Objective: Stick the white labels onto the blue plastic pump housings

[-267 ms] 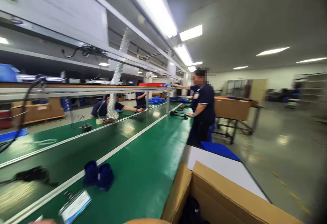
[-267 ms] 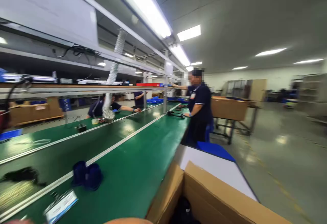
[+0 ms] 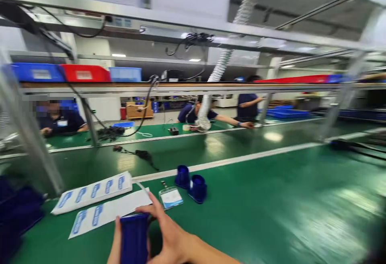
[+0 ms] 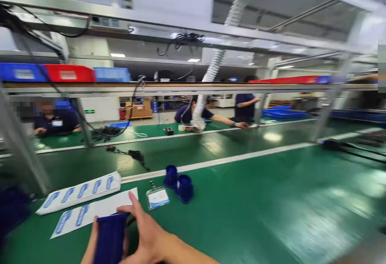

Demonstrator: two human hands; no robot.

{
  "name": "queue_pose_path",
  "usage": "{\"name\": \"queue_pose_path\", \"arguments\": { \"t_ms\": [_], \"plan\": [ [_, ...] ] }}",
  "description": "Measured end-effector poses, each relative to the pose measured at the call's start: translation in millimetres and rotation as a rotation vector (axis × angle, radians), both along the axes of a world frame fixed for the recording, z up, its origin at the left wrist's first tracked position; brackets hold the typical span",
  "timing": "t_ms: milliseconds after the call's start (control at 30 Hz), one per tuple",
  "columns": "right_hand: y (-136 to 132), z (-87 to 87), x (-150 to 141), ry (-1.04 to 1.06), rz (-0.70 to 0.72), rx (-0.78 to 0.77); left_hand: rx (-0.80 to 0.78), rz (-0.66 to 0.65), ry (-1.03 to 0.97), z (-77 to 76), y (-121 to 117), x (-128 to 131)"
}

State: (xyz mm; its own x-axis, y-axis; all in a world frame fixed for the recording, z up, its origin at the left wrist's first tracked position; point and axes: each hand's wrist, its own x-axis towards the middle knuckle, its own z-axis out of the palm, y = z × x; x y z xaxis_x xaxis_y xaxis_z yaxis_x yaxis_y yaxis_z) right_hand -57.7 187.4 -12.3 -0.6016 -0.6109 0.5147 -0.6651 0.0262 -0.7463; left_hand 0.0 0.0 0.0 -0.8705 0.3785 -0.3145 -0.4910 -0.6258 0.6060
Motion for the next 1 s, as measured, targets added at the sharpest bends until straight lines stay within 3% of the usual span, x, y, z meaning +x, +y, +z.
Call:
{"name": "queue_pose_path", "arguments": {
  "t_ms": [133,267,467,567,633,767,867,1000],
  "plan": [
    [10.0,-11.9,-0.3,0.034,0.032,0.003,0.047,-0.139,0.023,-10.1,0.1,-6.8],
    [14.0,-18.1,-0.1,0.029,0.024,0.046,0.045,-0.171,0.043,-13.4,7.0,-10.1],
    [7.0,-4.9,8.6,-0.103,0.054,-0.030,0.067,-0.204,0.067,-20.2,3.4,-11.5],
    [-5.9,-1.2,19.6,-0.215,-0.118,-0.130,0.109,-0.132,-0.017,-23.1,-0.7,-8.4],
    [-13.2,-5.4,23.7,-0.225,-0.177,-0.090,0.120,-0.076,-0.056,-22.0,-2.0,-5.7],
    [-14.1,-15.5,21.0,-0.149,-0.059,0.075,0.125,-0.025,-0.079,-16.2,0.5,-1.9],
    [-6.0,-8.8,16.3,-0.125,-0.090,0.035,0.087,0.018,-0.115,-14.5,3.8,0.2],
    [0.5,6.7,15.9,-0.080,-0.091,-0.031,-0.070,0.204,-0.065,-14.7,6.3,2.9]
  ]
}}
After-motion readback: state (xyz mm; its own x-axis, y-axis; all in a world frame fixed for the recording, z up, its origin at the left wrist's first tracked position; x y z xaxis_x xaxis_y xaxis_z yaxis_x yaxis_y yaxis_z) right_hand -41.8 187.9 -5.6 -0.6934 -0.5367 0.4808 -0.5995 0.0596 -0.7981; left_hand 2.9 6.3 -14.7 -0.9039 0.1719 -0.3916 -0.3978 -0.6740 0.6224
